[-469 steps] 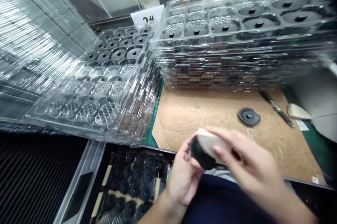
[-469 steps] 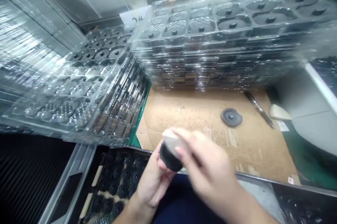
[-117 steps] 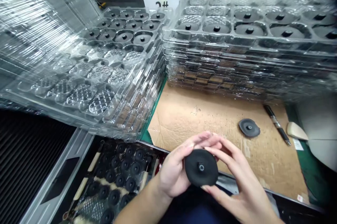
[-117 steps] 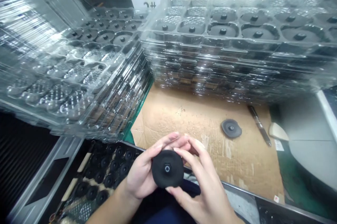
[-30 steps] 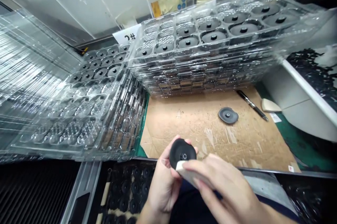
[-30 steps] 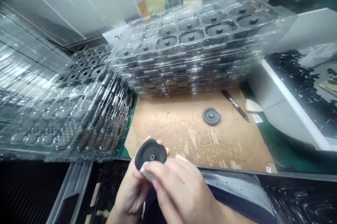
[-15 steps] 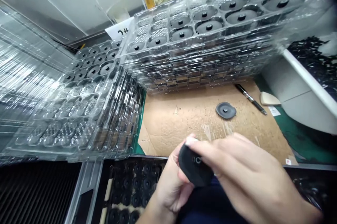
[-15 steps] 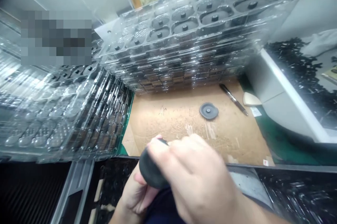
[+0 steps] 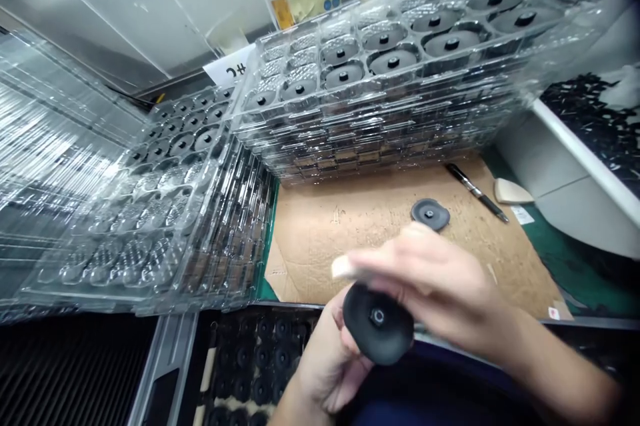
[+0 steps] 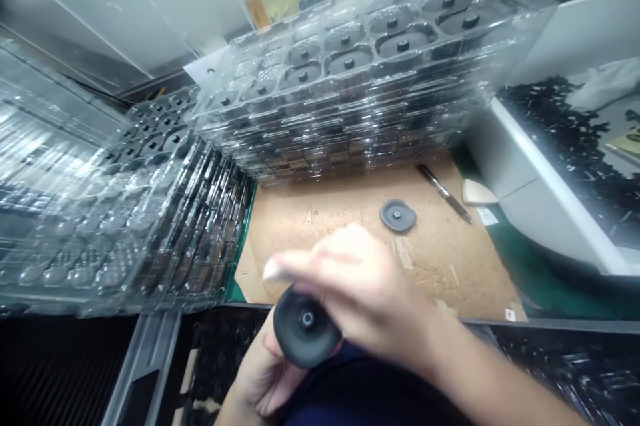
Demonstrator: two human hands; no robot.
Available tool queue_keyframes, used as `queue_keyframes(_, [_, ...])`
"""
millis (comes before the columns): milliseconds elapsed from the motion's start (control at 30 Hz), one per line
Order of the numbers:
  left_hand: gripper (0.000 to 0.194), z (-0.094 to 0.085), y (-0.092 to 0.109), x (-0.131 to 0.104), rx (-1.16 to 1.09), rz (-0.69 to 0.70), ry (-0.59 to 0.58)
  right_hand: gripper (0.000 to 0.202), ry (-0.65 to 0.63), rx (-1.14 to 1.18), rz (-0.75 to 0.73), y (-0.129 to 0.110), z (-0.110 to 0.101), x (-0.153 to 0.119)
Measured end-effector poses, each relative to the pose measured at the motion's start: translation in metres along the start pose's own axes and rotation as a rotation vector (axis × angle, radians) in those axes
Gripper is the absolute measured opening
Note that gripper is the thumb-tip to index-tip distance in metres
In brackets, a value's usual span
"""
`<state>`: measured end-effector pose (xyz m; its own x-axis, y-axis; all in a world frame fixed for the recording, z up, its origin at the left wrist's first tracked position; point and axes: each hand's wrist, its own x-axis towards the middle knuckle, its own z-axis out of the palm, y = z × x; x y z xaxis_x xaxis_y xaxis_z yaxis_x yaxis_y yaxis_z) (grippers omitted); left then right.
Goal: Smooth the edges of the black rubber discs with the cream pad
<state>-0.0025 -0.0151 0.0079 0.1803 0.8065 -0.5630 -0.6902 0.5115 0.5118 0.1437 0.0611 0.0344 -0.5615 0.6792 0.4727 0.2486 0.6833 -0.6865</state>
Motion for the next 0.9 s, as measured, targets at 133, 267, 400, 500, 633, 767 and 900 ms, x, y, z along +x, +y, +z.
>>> queue_keyframes(133, [0.061, -0.001, 0.005, 0.001, -0.182, -0.044, -0.218, 0.031, 0.095, -0.110, 0.432, 0.037, 0.014, -0.029])
queue_keyframes(267, [0.063, -0.011, 0.002, 0.004, -0.223, -0.004, -0.249, 0.029, -0.080, -0.101, 0.428, 0.060, 0.053, -0.079])
queue_keyframes(400, [0.059, -0.013, -0.004, 0.005, -0.198, 0.016, -0.202, 0.026, -0.082, -0.103, 0.468, 0.059, 0.054, -0.078])
queue_keyframes(500, [0.058, -0.007, -0.005, 0.006, -0.167, 0.066, -0.168, 0.027, 0.107, -0.121, 0.505, 0.030, 0.033, -0.045])
queue_keyframes(633, [0.063, -0.008, -0.004, 0.006, -0.131, 0.180, -0.113, 0.037, 0.177, -0.078, 0.187, -0.024, 0.024, -0.020])
queue_keyframes(767, [0.065, -0.018, -0.002, 0.003, -0.140, 0.290, 0.003, 0.037, 0.009, 0.005, 0.098, -0.041, 0.036, -0.015])
queue_keyframes(900, [0.057, -0.015, 0.000, 0.000, -0.090, 0.272, -0.033, 0.032, 0.054, -0.036, 0.077, -0.035, 0.040, 0.004])
